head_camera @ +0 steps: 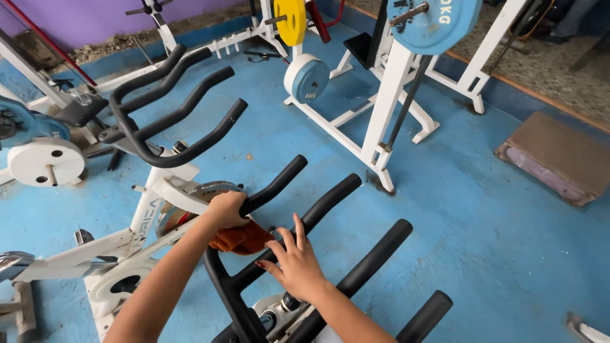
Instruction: The person is seen cleaning gym equipment with a cloth.
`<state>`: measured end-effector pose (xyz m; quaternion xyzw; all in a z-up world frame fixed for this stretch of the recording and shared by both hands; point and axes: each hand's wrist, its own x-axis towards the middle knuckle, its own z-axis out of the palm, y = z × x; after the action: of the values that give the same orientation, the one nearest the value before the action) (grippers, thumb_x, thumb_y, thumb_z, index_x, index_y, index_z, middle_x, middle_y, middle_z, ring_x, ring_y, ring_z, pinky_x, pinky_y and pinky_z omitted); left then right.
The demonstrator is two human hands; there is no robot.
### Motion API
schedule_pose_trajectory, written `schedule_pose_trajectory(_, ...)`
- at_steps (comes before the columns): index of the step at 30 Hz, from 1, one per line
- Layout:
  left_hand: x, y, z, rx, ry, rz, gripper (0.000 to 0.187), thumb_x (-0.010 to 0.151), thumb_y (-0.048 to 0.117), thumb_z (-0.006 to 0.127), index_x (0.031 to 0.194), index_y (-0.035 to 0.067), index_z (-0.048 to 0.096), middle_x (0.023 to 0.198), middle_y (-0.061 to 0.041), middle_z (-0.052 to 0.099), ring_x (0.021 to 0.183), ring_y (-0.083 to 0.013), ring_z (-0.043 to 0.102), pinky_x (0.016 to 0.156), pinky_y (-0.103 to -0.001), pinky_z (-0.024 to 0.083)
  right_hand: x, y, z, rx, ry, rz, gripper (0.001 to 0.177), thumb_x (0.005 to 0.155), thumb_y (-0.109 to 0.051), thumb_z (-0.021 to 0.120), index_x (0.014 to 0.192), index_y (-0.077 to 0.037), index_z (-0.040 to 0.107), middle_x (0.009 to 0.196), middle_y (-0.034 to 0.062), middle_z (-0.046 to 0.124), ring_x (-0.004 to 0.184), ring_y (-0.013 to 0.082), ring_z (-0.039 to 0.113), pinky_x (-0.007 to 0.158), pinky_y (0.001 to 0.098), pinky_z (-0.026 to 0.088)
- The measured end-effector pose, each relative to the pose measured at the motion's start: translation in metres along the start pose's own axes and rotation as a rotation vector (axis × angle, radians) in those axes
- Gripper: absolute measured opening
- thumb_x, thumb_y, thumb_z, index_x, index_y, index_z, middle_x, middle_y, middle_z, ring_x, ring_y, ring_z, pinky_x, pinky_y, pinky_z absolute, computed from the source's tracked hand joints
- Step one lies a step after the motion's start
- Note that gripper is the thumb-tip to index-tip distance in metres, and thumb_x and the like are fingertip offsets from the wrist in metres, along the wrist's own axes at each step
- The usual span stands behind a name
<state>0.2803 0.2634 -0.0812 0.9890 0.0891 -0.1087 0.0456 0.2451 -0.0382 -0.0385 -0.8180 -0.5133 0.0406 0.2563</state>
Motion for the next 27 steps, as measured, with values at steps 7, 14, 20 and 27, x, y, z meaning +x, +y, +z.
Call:
schedule_pose_trajectory(7, -0.038, 0.012, -0.014, -0.254, 0.130, -0.277, 0.068, 0.069, 0.067, 0.080, 0.110, 0.014, 0.067, 0.103, -0.008, 0.070, 0.094, -0.0264, 0.067, 0.076, -0.040, 0.055, -0.002, 0.001, 0.000, -0.001, 0.048, -0.042, 0.048, 0.104, -0.052, 0.045, 0.122, -0.010, 0.059, 0.147, 0.0209, 0.041, 0.154, 0.0505, 0.002, 0.095, 0.0658, 0.047)
schedule_pose_trajectory(14, -0.091, 0.027, -0.001, -0.071, 0.025, -0.472, 0.071, 0.071, 0.049, 0.087, 0.115, -0.002, 0.065, 0.102, -0.019, 0.074, 0.099, -0.0396, 0.076, 0.079, -0.048, 0.065, -0.006, 0.005, 0.009, -0.059, 0.087, -0.050, 0.056, 0.107, -0.058, 0.039, 0.129, -0.012, 0.059, 0.137, 0.0192, 0.048, 0.153, 0.0566, 0.005, 0.104, 0.0635, 0.041)
schedule_pose_trajectory(20, -0.070, -0.009, 0.029, -0.114, 0.033, -0.422, 0.043, 0.090, 0.031, 0.069, 0.117, -0.002, 0.065, 0.097, -0.020, 0.074, 0.093, -0.0423, 0.076, 0.070, -0.051, 0.064, -0.006, 0.004, 0.010, -0.080, 0.103, -0.034, 0.057, 0.106, -0.060, 0.040, 0.128, -0.011, 0.060, 0.136, 0.0203, 0.050, 0.153, 0.0570, 0.008, 0.103, 0.0631, 0.042)
schedule_pose_trajectory(27, -0.072, 0.077, -0.103, -0.151, 0.267, -0.231, 0.043, 0.098, 0.028, 0.054, 0.133, 0.002, 0.059, 0.106, -0.026, 0.074, 0.100, -0.0482, 0.073, 0.083, -0.057, 0.060, -0.007, 0.005, 0.015, -0.115, 0.175, -0.067, 0.052, 0.106, -0.057, 0.043, 0.124, -0.012, 0.061, 0.134, 0.0183, 0.050, 0.152, 0.0573, 0.010, 0.099, 0.0589, 0.046)
